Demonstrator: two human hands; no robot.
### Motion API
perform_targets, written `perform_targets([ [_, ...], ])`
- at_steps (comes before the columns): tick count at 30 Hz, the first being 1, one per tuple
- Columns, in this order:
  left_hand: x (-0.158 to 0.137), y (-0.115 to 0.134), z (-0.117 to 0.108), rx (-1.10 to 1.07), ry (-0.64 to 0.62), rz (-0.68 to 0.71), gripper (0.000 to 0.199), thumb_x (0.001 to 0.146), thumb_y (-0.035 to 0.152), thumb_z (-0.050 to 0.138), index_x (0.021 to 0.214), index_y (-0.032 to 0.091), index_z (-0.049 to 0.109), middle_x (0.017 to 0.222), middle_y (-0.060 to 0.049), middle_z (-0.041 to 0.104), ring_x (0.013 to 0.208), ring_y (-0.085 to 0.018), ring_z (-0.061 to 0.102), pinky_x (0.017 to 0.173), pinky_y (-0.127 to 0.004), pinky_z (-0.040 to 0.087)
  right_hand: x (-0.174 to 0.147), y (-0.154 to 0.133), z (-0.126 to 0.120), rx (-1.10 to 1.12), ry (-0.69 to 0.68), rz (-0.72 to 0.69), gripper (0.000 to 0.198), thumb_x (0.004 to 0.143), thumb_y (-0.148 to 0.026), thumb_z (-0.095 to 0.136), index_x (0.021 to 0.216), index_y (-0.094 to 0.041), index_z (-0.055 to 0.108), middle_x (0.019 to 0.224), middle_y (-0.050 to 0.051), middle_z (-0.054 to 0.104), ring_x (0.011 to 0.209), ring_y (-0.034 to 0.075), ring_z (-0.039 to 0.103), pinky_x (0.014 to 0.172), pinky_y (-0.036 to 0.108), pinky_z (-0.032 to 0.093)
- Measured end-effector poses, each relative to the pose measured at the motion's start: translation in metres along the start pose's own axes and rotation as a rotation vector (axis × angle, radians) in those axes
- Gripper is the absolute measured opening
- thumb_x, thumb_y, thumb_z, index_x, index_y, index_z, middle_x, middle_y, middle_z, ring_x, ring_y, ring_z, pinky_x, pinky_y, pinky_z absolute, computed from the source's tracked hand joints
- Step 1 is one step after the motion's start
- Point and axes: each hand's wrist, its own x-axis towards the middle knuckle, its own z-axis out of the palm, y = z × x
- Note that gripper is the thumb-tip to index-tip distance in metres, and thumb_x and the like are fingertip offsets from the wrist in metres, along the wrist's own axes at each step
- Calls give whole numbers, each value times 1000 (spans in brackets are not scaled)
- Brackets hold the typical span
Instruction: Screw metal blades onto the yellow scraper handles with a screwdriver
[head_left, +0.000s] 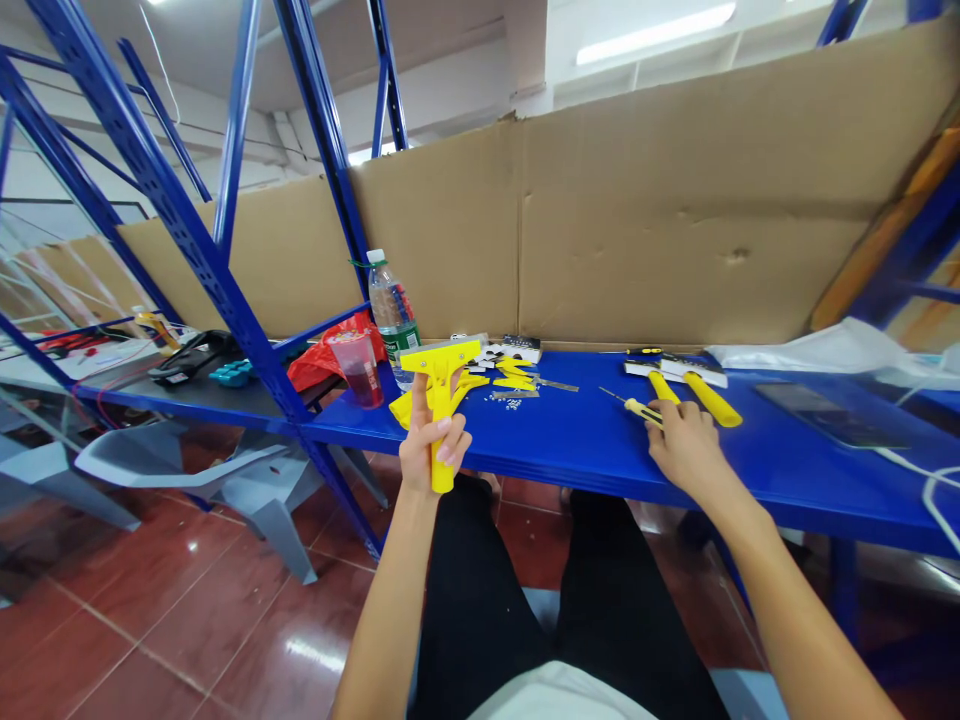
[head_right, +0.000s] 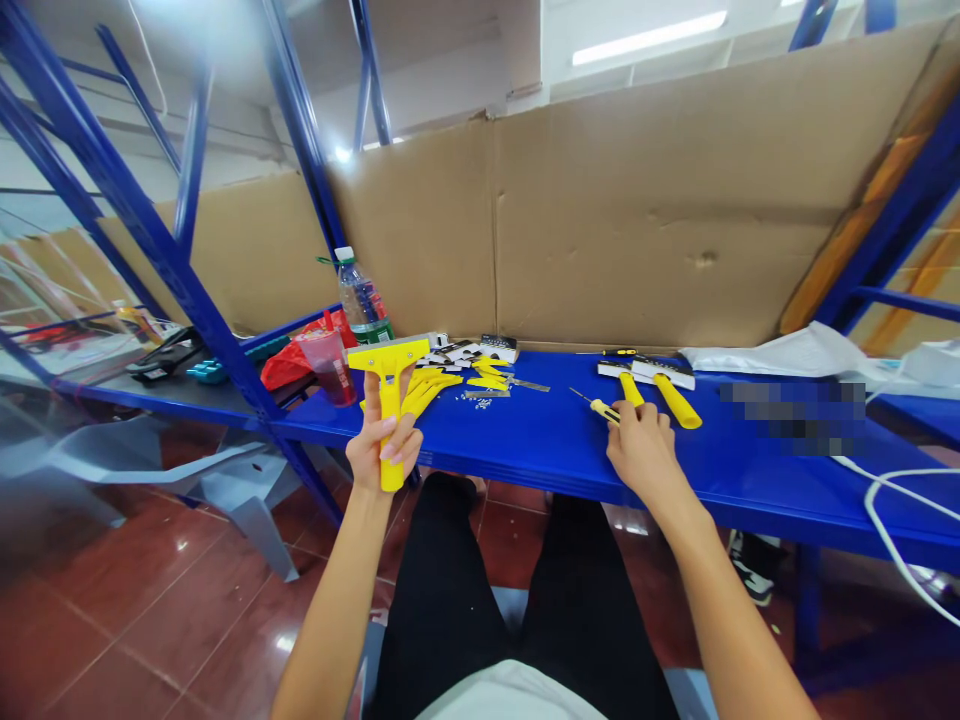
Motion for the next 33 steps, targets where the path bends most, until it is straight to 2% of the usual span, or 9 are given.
perform_targets([
  [5,7,-2,7,26,85,25,81,87,18,77,158,49,57,166,-9,59,51,1,37,42,-16,34,24,-12,-5,-109,-29,-43,35,105,-32,59,128,-8,70,129,30,64,112,45,66,92,55,55],
  [9,13,-8,3,111,118,45,84,88,22,81,164,44,51,161,-11,64,54,-2,47,42,-17,41,92,-50,-3,56,-46,-222,45,105,-41,62,137,-10,64,140,30,62,128,47,60,104,58,52],
  [11,15,-11,-1,169,118,52,90,89,27,84,169,39,45,151,-13,70,57,-5,54,42,-18,43,134,-80,6,208,-146,-247,49,106,-41,61,143,-9,61,145,30,61,135,46,58,112,58,49],
  [13,15,-11,-5,228,116,68,93,90,32,86,172,38,41,144,-13,73,63,-9,62,43,-19,47,172,-110,21,322,-246,-185,52,105,-41,65,146,-9,60,148,29,63,138,43,60,116,54,50],
  [17,13,-8,-10,335,89,122,84,96,38,84,169,42,43,147,-12,69,79,-16,76,48,-21,55,220,-152,58,383,-296,-63,48,100,-35,73,140,-10,64,136,25,73,127,36,70,107,46,57],
  [22,12,1,-13,348,51,143,54,102,39,79,150,34,55,154,-13,65,84,-18,79,51,-21,58,231,-166,89,439,-265,40,31,94,-27,77,123,-17,74,126,19,79,117,32,74,99,40,59],
  [26,14,3,-14,289,51,113,46,102,38,79,142,31,58,153,-14,67,87,-19,78,51,-22,59,220,-160,89,490,-175,7,21,102,-28,66,119,-18,74,119,18,81,108,32,74,94,42,59],
  [30,17,-4,-14,249,134,125,48,98,38,84,141,30,64,127,-10,76,92,-20,74,49,-20,56,201,-141,70,535,-28,-125,32,112,-30,47,136,-16,63,127,23,78,111,35,74,96,47,57],
  [33,17,-13,-11,229,196,105,47,94,39,87,137,25,72,104,-7,74,92,-20,70,53,-20,56,185,-116,53,561,46,-246,32,112,-28,43,134,-15,62,134,25,74,118,37,73,102,50,57],
])
